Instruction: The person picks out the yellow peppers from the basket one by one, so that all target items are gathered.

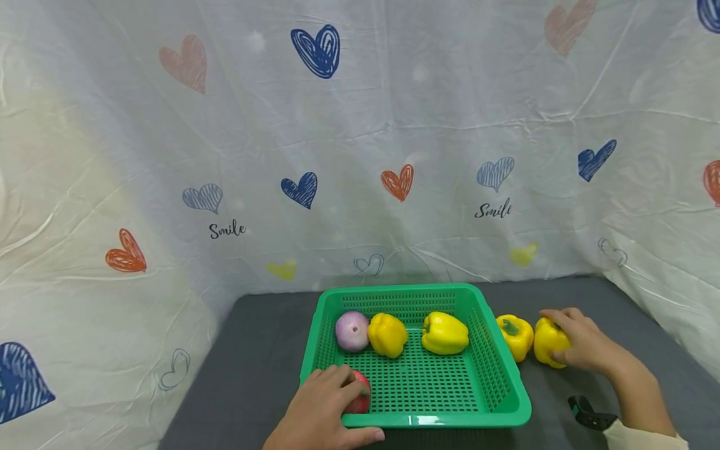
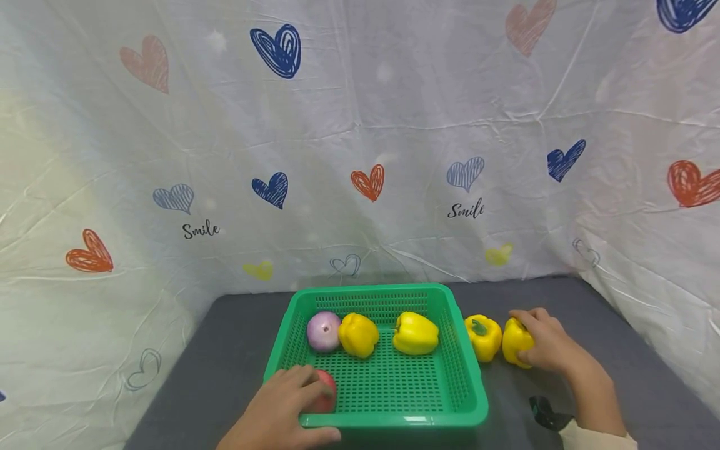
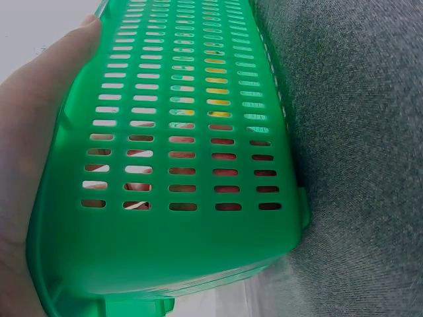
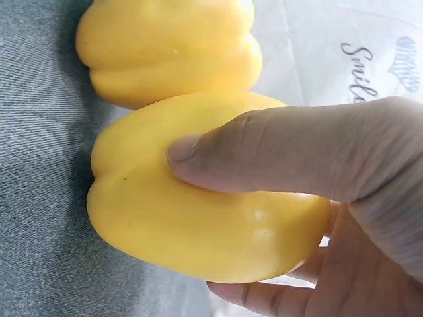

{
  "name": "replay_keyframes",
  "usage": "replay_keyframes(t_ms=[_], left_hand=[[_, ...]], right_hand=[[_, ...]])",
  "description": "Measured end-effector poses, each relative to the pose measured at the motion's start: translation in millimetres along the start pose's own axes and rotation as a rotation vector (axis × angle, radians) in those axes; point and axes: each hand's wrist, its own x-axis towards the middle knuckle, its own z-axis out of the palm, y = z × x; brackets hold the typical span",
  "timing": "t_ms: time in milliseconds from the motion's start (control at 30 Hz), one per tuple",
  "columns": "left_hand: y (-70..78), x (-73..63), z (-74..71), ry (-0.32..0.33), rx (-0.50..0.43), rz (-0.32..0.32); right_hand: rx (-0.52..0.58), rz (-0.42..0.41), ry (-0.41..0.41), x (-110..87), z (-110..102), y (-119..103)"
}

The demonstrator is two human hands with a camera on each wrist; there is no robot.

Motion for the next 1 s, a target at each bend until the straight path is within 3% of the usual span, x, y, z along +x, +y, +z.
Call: replay_keyframes(t_ms=[633, 1000], left_hand=[[-0.1, -3.3, -5.5, -0.032, -0.008, -0.044], [1.2, 0.2, 0.5, 0.008, 0.009, -0.009]], right_hand=[[0.007, -0.011, -0.008, 7.4, 4.0, -6.2], [-0.078, -0.021, 0.012, -5.2, -16.6, -18.4]])
